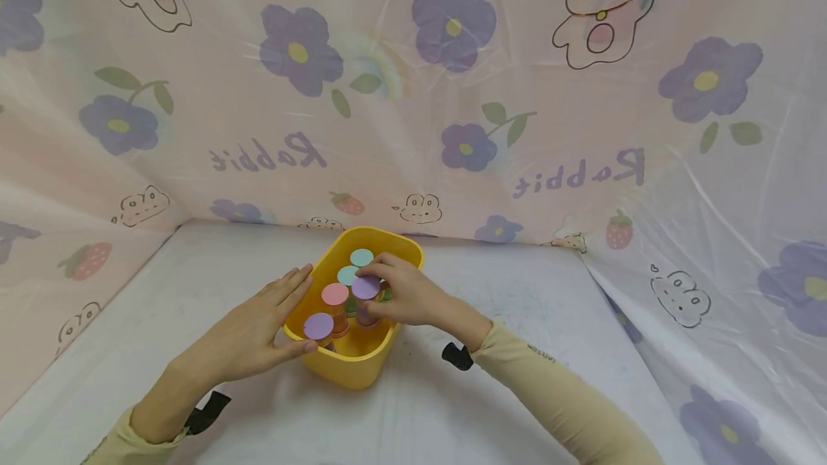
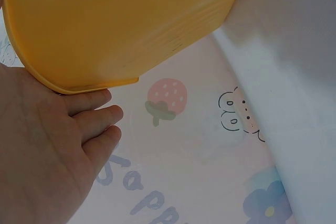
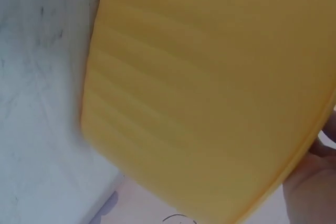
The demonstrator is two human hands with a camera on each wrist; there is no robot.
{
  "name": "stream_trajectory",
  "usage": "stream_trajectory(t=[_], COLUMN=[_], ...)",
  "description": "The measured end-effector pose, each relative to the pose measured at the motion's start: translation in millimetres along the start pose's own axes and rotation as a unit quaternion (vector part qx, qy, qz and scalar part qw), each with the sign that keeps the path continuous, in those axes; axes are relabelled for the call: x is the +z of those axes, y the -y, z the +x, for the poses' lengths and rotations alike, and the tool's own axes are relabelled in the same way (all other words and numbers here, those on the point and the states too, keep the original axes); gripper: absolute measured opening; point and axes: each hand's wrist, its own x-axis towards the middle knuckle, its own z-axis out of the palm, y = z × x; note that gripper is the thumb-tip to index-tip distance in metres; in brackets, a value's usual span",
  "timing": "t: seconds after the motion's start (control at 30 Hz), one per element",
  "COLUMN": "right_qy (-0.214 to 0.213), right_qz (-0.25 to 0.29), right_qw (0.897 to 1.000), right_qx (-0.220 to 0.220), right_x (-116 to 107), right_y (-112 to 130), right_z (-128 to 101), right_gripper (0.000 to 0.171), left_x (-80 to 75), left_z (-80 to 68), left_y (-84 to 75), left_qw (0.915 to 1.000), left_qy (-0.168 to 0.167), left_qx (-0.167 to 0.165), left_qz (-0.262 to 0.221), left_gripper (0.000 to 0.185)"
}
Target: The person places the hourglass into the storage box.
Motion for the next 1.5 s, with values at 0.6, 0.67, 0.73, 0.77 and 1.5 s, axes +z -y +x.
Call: stream_trajectory(t=[0.6,0.67,0.73,0.77,1.5], right_qy=[0.164,0.169,0.172,0.174,0.199], right_qz=[-0.063,-0.068,-0.07,-0.07,-0.049], right_qw=[0.984,0.983,0.982,0.982,0.978], right_qx=[-0.01,-0.016,-0.02,-0.021,0.036], right_x=[-10.9,-10.5,-10.2,-10.1,-8.3], right_y=[-11.2,-13.2,-15.0,-15.8,-14.9], right_z=[26.0,28.7,31.0,31.9,36.4], right_gripper=[0.044,0.044,0.044,0.044,0.043], left_x=[-0.2,0.1,0.3,0.3,1.0], left_z=[0.2,0.4,0.5,0.6,-0.2], left_y=[-0.2,-0.2,-0.1,-0.1,0.3], left_qw=[1.0,1.0,1.0,1.0,1.0], left_qy=[0.001,0.0,0.0,-0.001,0.003], left_qx=[0.0,0.0,0.001,0.002,-0.005], left_qz=[0.004,0.002,0.001,0.001,-0.003], left_gripper=[0.102,0.101,0.101,0.101,0.101])
